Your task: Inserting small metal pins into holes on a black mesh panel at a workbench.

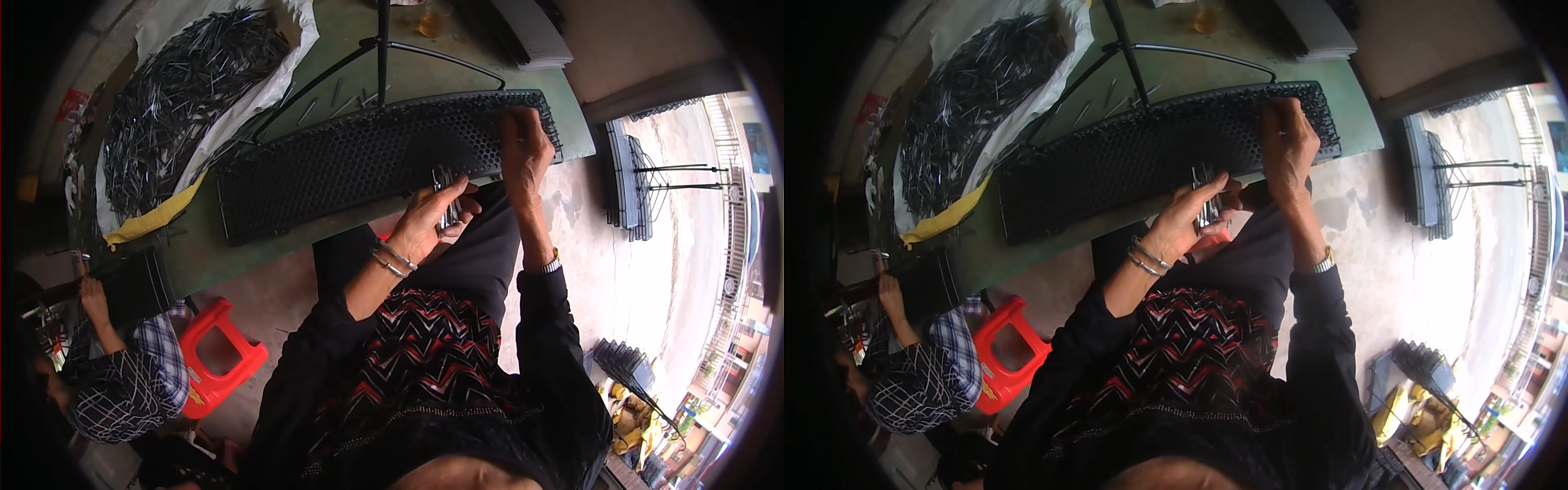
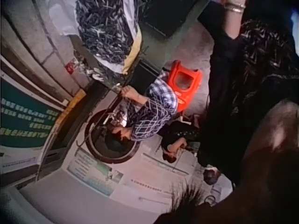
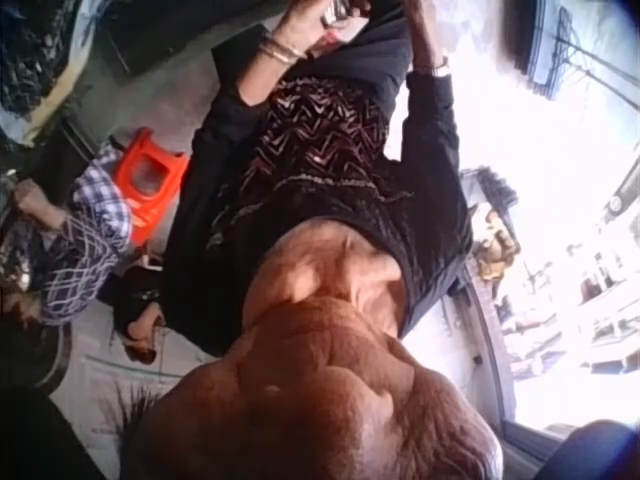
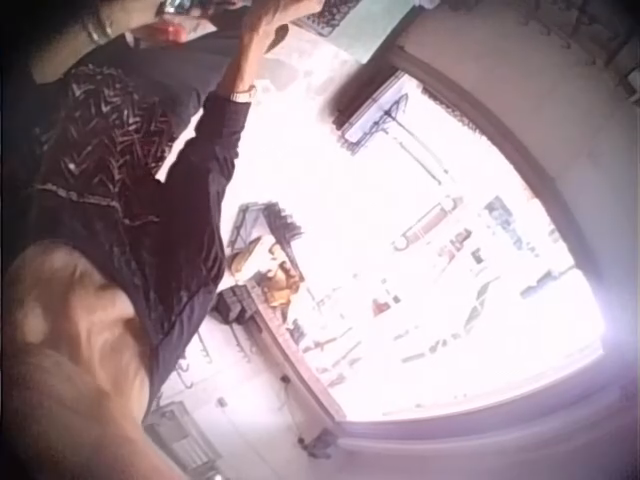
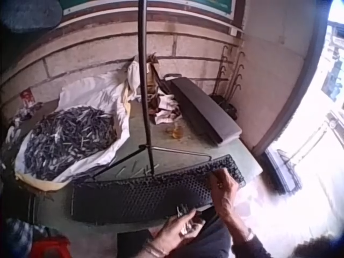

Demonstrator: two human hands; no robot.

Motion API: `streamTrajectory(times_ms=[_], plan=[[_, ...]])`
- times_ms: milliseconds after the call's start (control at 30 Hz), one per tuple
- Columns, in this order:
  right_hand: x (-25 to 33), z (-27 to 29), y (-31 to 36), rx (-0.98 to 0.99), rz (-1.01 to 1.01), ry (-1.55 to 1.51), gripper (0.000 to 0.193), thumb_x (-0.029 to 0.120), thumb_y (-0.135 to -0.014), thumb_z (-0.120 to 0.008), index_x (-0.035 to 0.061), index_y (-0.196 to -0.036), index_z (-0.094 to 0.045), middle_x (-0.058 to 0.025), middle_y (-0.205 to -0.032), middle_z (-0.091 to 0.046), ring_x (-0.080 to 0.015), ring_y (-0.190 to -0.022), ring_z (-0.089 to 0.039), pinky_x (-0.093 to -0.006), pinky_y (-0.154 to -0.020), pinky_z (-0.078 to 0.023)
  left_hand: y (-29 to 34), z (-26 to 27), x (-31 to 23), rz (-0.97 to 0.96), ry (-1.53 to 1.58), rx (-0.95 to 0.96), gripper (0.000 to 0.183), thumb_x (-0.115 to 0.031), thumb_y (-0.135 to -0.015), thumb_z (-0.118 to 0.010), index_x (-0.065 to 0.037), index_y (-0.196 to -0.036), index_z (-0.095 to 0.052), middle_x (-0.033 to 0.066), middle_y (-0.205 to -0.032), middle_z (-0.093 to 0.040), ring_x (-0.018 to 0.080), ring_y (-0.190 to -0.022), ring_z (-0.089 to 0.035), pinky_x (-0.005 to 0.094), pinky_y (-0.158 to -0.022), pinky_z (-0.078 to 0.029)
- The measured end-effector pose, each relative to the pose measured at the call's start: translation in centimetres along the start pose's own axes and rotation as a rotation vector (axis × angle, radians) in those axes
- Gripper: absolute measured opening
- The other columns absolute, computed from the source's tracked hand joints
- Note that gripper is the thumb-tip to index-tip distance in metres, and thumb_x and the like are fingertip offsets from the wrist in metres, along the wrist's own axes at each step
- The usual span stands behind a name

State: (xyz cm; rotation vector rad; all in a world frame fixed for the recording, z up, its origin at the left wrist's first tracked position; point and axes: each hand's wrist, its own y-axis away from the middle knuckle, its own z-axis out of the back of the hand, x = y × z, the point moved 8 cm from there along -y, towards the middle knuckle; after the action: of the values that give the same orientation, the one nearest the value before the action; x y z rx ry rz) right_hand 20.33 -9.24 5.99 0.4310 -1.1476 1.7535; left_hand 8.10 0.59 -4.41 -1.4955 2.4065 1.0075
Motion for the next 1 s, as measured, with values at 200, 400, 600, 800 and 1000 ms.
streamTrajectory(times_ms=[200, 400, 600, 800, 1000], plan=[[-0.8, -1.7, 0.0, 0.051, 0.064, 0.086, 0.005, 0.008, -0.088, -0.060, 0.0056, -0.093, -0.062, -0.0078, -0.073, -0.063, -0.0133, -0.065, -0.060, -0.0274, -0.061, -0.047, 0.2, 0.4, 0.5, -0.040, 0.155, -0.059, 0.019, -0.018, -0.094, -0.056, -0.003, -0.105, -0.061, 0.0089, -0.086, -0.065, 0.0159, -0.075, -0.063, 0.0274, -0.059, -0.050], [-0.3, -2.1, -0.1, 0.114, 0.036, 0.118, 0.004, 0.008, -0.089, -0.058, 0.0042, -0.090, -0.060, -0.0098, -0.071, -0.061, -0.0182, -0.062, -0.058, -0.0288, -0.061, -0.047, 1.1, 0.6, 0.8, -0.016, 0.157, -0.156, 0.021, -0.018, -0.096, -0.054, -0.002, -0.108, -0.060, 0.0093, -0.088, -0.066, 0.0148, -0.076, -0.063, 0.0274, -0.059, -0.050], [0.7, -2.6, -0.2, 0.144, 0.139, 0.332, 0.007, 0.016, -0.087, -0.062, 0.0087, -0.089, -0.061, -0.0086, -0.083, -0.059, -0.0278, -0.075, -0.061, -0.0372, -0.064, -0.048, 0.4, 1.3, 0.7, -0.104, 0.133, -0.018, 0.025, -0.019, -0.095, -0.056, 0.002, -0.109, -0.061, 0.0100, -0.089, -0.066, 0.0120, -0.069, -0.058, 0.0238, -0.056, -0.047], [0.8, -3.4, -0.9, 0.218, 0.131, 0.407, 0.008, 0.020, -0.085, -0.062, 0.0138, -0.091, -0.062, -0.0090, -0.091, -0.056, -0.0313, -0.081, -0.059, -0.0407, -0.069, -0.047, 1.0, 0.6, 0.3, -0.154, 0.109, -0.123, 0.020, -0.021, -0.094, -0.058, -0.001, -0.099, -0.061, 0.0032, -0.071, -0.057, 0.0092, -0.058, -0.048, 0.0219, -0.050, -0.037], [0.5, -3.8, -0.5, 0.197, 0.137, 0.457, 0.013, 0.023, -0.085, -0.063, 0.0137, -0.093, -0.067, -0.0093, -0.092, -0.057, -0.0299, -0.082, -0.060, -0.0406, -0.069, -0.047, 1.5, 0.6, 0.0, -0.182, 0.116, -0.116, 0.020, -0.023, -0.092, -0.062, -0.003, -0.098, -0.062, -0.0027, -0.067, -0.048, 0.0031, -0.052, -0.032, 0.0191, -0.047, -0.026]])
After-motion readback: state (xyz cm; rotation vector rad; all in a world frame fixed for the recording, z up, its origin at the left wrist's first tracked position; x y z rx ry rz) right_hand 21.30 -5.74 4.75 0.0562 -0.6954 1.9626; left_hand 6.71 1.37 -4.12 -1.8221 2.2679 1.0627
